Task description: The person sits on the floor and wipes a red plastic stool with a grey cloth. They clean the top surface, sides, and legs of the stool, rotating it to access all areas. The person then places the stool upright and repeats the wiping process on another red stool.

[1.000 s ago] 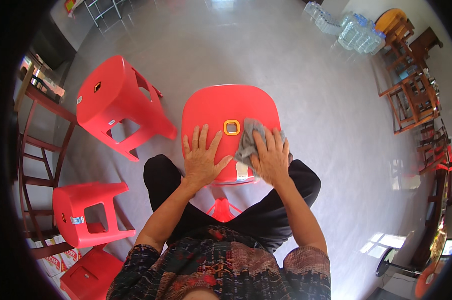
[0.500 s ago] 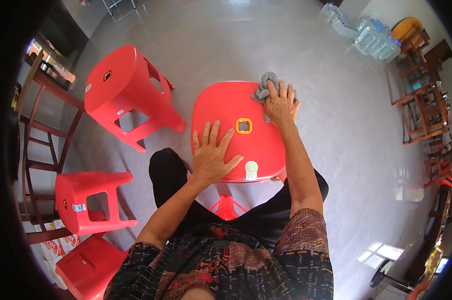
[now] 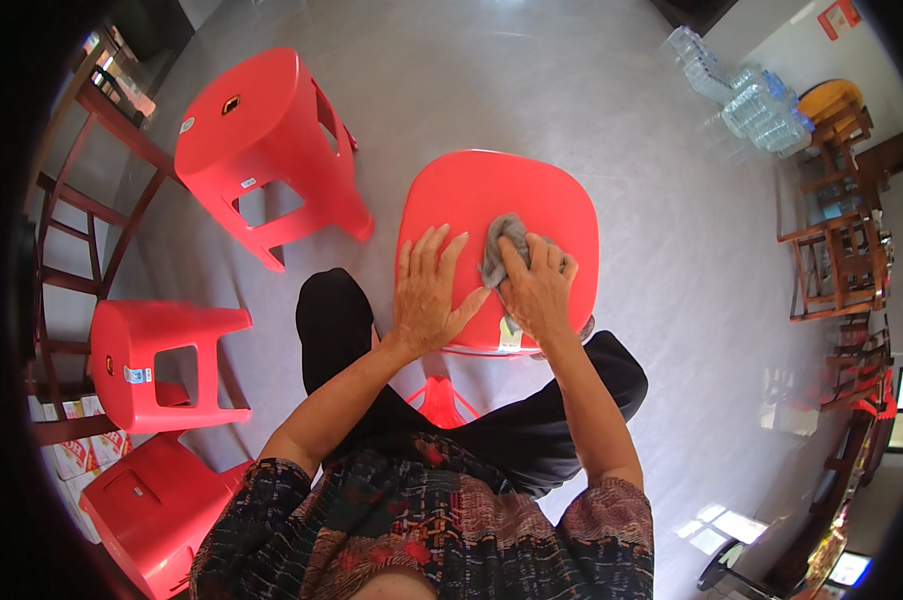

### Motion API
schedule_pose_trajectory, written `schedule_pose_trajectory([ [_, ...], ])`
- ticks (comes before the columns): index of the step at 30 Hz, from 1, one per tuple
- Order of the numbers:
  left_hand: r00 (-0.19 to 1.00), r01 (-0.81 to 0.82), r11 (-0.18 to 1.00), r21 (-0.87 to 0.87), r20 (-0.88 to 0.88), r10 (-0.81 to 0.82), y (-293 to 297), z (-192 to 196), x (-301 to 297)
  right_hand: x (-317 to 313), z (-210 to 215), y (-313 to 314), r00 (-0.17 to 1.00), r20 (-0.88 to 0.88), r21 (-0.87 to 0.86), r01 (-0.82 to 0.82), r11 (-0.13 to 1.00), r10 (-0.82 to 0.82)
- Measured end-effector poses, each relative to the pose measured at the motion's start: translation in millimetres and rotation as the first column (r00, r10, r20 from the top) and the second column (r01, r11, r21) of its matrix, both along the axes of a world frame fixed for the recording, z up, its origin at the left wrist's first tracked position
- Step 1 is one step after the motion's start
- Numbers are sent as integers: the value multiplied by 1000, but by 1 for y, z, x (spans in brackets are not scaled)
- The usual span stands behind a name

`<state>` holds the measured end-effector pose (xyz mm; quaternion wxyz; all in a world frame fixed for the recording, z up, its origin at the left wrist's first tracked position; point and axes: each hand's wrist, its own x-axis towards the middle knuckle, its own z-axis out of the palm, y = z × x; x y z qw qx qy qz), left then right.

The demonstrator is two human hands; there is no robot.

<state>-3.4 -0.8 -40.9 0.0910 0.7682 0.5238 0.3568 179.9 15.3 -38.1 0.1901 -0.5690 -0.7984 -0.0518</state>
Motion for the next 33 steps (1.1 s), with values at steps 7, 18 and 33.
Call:
schedule_pose_trajectory([
  [7, 932, -22, 1000, 9, 363, 17, 5, -1, -16, -26, -7, 17, 991, 42, 81, 121, 989, -125],
  [18, -65, 422, 762, -491, 822, 566, 11, -64, -40, -80, 23, -17, 870, -93, -142, -493, 858, 485],
  [33, 370, -11, 781, -625, 723, 584, 26, -102, -33, -149, 21, 193, 917, 350, -550, 35, 834, 192],
])
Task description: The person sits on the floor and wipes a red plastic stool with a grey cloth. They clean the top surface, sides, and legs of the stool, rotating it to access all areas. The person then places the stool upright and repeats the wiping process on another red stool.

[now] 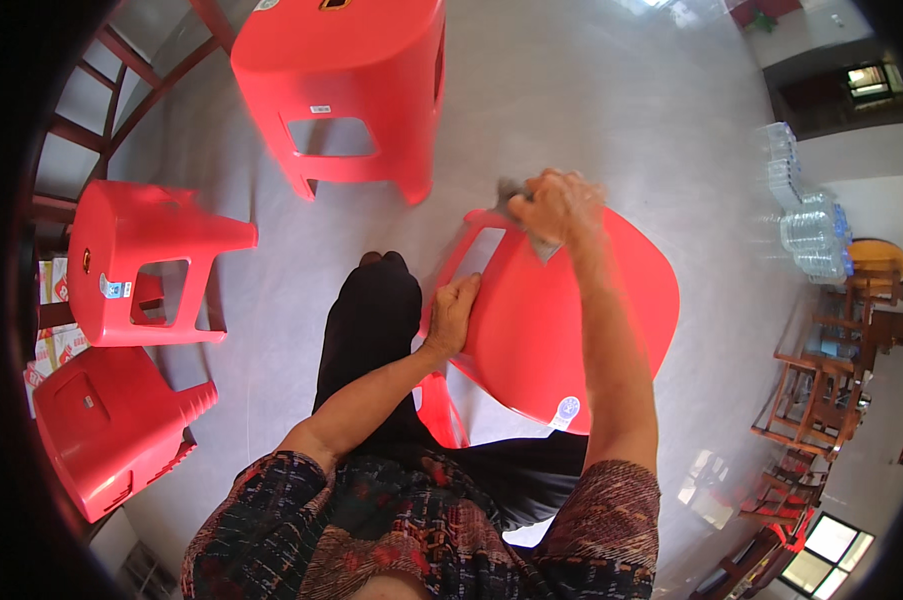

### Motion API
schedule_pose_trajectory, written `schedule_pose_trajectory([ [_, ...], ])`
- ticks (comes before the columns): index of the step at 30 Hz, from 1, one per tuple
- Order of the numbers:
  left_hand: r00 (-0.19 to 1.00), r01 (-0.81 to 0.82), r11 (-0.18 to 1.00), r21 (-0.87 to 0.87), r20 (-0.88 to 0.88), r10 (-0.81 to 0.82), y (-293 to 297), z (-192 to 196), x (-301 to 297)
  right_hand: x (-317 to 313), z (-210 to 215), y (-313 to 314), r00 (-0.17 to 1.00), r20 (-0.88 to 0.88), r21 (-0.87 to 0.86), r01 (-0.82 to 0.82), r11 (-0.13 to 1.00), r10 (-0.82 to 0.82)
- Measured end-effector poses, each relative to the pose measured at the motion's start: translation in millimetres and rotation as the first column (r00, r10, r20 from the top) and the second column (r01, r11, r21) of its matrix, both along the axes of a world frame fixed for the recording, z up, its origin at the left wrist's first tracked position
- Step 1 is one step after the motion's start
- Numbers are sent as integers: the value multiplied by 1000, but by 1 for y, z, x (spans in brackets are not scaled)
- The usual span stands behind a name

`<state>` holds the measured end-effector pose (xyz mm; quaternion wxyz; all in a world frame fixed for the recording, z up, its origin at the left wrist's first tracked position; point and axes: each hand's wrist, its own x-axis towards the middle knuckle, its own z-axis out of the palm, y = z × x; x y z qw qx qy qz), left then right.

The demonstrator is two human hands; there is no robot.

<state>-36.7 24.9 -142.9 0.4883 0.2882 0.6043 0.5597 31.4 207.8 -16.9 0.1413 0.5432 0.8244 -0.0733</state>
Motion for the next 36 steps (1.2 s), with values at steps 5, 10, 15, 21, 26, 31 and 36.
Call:
schedule_pose_trajectory([
  [5, 999, 3, 999, 45, 43, -5, 0, -1, 0, 5, -12, 47, 958, 123, -155, 276, 949, -259],
  [10, 999, -24, 999, 40, 49, 22, 1, -4, -4, -1, -14, 11, 995, -22, 36, 100, 994, -99],
  [15, 991, -16, 994, -107, 129, 30, 3, -14, -4, -1, -17, -86, 918, -82, 531, -290, 797, 388],
  [21, 600, 33, 980, 197, 780, -177, 4, -66, -7, 27, -17, -211, 866, -307, 547, -179, 818, 394],
  [26, 951, 30, 999, 10, 309, -32, 6, -32, -14, 76, -8, -246, 906, -374, 374, -47, 926, 197],
  [31, 982, -78, 964, 256, -146, 118, 6, 27, -15, 85, -1, -203, 918, -362, 418, 4, 908, 162],
  [36, 772, 262, 852, 454, -628, 97, -10, 96, -3, 59, -20, -107, 899, -391, 553, 60, 831, 195],
])
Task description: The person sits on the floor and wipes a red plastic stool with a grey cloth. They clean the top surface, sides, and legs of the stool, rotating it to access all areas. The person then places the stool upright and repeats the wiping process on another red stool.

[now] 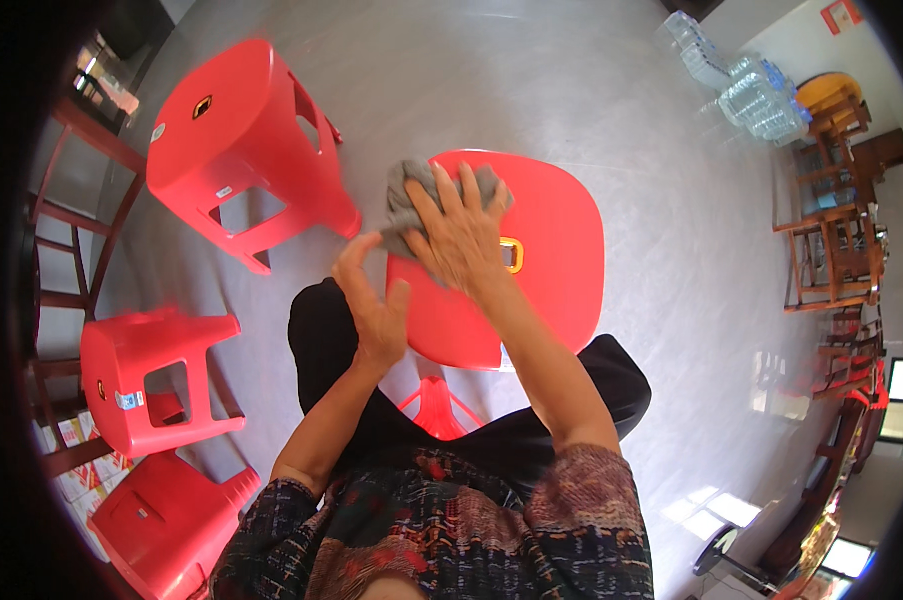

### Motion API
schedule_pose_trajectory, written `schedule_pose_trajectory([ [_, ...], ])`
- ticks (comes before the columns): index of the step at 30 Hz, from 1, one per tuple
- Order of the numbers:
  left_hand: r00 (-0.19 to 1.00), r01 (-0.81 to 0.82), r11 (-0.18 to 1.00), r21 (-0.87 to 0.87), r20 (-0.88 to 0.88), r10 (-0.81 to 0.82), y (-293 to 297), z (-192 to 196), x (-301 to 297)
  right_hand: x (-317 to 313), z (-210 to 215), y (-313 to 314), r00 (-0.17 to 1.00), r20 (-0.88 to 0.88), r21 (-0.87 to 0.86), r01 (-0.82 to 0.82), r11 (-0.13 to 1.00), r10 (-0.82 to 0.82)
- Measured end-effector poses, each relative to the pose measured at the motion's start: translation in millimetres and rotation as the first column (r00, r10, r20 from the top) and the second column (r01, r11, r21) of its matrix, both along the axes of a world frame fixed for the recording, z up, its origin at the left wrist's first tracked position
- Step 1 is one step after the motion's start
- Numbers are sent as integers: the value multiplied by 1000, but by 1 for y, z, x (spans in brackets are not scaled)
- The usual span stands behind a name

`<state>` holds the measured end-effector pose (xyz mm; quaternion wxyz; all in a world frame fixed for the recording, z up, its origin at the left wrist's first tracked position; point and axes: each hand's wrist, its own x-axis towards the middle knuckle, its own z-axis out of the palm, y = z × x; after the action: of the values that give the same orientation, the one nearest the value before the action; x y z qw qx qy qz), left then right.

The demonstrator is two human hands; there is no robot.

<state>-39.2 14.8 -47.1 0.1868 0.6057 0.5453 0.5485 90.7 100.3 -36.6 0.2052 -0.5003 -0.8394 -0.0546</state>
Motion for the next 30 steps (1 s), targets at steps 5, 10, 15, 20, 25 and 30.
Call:
schedule_pose_trajectory([
  [5, 783, 206, 967, -147, -569, -253, -4, 11, 20, 16, -9, 70, 980, 100, -86, 180, 980, -172],
  [10, 670, 210, 957, -202, -683, -291, -1, 9, 28, 81, 10, 86, 867, 194, -393, 498, 773, -459],
  [15, 631, 182, 964, -194, -728, -266, -1, 9, 28, 148, 5, 34, 730, -42, -530, 563, 634, -683],
  [20, 596, 177, 966, -190, -760, -259, -1, 7, 30, 191, -55, -43, 773, -199, -424, 486, 764, -602],
  [25, 566, 156, 968, -197, -785, -251, -2, 6, 29, 163, -45, -132, 891, -35, -266, 428, 864, -452],
  [30, 553, 134, 971, -196, -799, -237, 1, -6, 27, 78, -7, -181, 876, -98, -132, 459, 879, -472],
])
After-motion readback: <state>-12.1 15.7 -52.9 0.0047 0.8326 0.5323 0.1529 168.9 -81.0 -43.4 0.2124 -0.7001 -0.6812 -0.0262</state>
